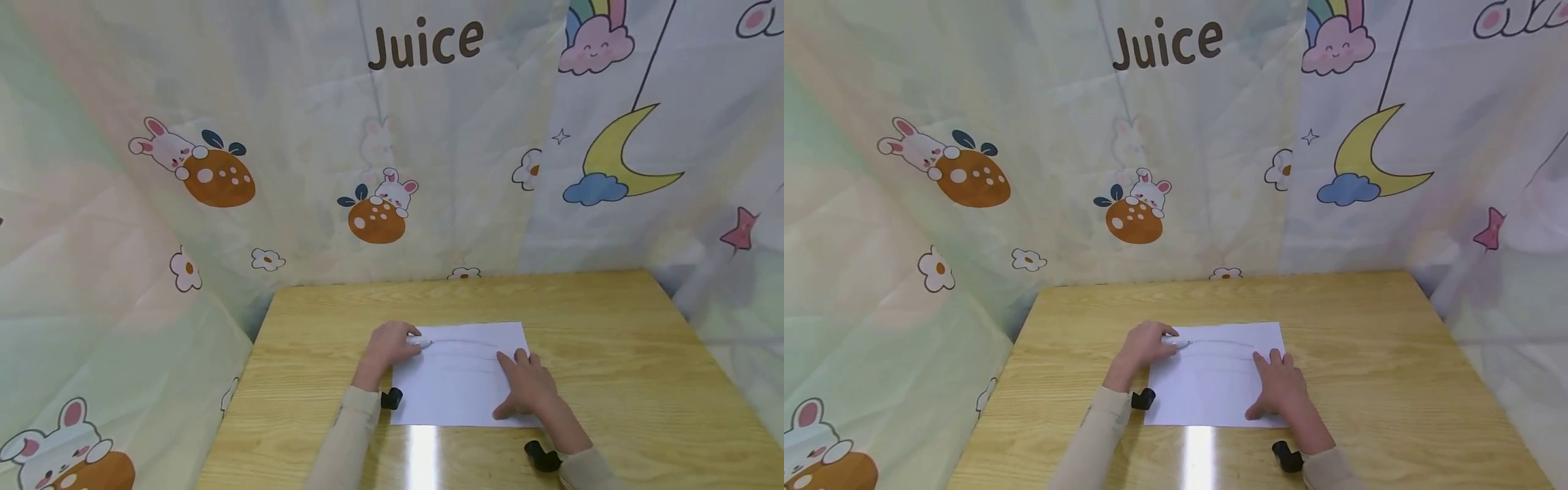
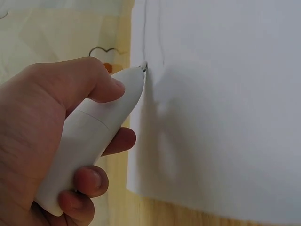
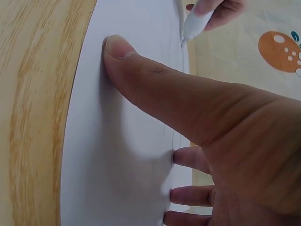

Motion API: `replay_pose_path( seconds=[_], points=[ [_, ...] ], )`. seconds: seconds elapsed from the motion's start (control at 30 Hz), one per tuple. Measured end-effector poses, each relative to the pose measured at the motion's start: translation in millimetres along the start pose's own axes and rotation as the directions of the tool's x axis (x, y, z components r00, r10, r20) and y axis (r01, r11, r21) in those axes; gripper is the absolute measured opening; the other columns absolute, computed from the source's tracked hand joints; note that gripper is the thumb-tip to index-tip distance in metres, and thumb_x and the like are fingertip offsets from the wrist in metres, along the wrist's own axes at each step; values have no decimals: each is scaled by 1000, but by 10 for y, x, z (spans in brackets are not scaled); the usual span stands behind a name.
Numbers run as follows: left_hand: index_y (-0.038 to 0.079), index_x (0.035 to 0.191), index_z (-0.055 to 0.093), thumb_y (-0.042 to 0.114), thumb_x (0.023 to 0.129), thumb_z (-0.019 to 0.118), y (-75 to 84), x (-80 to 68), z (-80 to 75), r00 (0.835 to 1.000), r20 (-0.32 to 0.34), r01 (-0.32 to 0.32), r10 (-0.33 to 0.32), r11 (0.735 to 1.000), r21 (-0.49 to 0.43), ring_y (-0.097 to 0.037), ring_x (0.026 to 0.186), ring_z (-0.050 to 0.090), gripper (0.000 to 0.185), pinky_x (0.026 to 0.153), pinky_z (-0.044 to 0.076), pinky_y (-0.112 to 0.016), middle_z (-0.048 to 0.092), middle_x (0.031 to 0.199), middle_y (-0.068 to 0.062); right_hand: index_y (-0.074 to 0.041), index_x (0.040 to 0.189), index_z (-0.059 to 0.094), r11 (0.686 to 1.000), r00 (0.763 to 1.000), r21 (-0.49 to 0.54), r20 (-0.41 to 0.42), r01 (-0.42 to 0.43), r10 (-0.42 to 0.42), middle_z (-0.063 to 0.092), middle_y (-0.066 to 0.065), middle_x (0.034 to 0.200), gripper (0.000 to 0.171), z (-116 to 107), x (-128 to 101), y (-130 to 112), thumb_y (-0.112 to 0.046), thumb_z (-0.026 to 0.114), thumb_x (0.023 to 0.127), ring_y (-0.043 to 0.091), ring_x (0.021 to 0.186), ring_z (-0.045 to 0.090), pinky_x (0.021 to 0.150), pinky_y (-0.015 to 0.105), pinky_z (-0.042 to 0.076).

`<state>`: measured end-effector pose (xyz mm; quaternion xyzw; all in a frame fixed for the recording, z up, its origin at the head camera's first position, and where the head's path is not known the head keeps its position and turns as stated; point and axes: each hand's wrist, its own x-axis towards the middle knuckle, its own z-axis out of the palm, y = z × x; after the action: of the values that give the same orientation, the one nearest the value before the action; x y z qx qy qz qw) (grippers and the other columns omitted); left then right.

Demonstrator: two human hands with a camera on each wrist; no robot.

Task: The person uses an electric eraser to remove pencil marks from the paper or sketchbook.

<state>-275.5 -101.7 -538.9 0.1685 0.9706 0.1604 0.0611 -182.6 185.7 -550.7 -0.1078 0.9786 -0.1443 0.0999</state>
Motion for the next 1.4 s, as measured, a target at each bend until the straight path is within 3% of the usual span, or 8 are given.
replay_pose_path(
  seconds=[0.17,0.3,0.6,0.83,1.03,1.27,1.4],
  points=[
    [23,105,76,32,80,70,18,69,-10,999,-20,-47,48,998,35,-9,66,52,28,57,42,-27,70,97,5,0,140,48,1000,1000,-10,-20,13,-13,45,27,121,118,-6,27,8,-54,93,46,42,101,42,73,54,45],
    [25,105,76,34,80,71,1,98,-57,1000,-7,1,0,997,75,-9,67,51,27,57,42,-27,69,98,6,1,139,48,1000,1000,-8,-16,12,-12,45,27,121,118,-14,18,26,-55,93,45,42,101,42,74,54,45],
    [23,107,76,33,80,71,74,150,-33,999,24,-39,39,999,31,-8,65,51,29,55,41,-25,69,101,6,0,140,47,1000,1000,-10,-16,8,-8,44,27,122,117,-69,-13,17,-54,93,47,42,101,42,74,54,44],
    [25,107,76,34,79,72,4,136,-58,1000,19,2,-3,998,67,-10,67,50,29,56,41,-26,69,102,6,1,140,47,1000,1000,3,-13,15,-15,45,26,120,116,-76,-22,-14,-52,93,48,41,100,42,74,54,44],
    [25,107,76,35,80,71,51,145,-33,998,40,-51,49,998,44,-9,67,51,30,57,42,-26,69,101,7,1,141,47,1000,1000,5,-6,7,-7,45,27,122,116,-61,-26,-8,-52,93,48,41,101,42,75,54,44],
    [25,104,77,33,79,73,25,87,-33,999,35,15,-17,998,65,-9,65,50,27,55,41,-25,69,102,8,0,141,47,1000,1000,-4,1,5,-5,45,27,123,117,-1,-12,18,-55,92,47,42,102,42,74,54,44],
    [24,106,76,34,80,71,23,105,9,999,43,-25,23,999,42,-8,63,50,28,54,40,-25,69,101,7,-1,141,47,1000,1000,-8,0,3,-3,45,26,123,118,18,-15,14,-56,92,47,41,102,42,74,53,45]
  ],
)
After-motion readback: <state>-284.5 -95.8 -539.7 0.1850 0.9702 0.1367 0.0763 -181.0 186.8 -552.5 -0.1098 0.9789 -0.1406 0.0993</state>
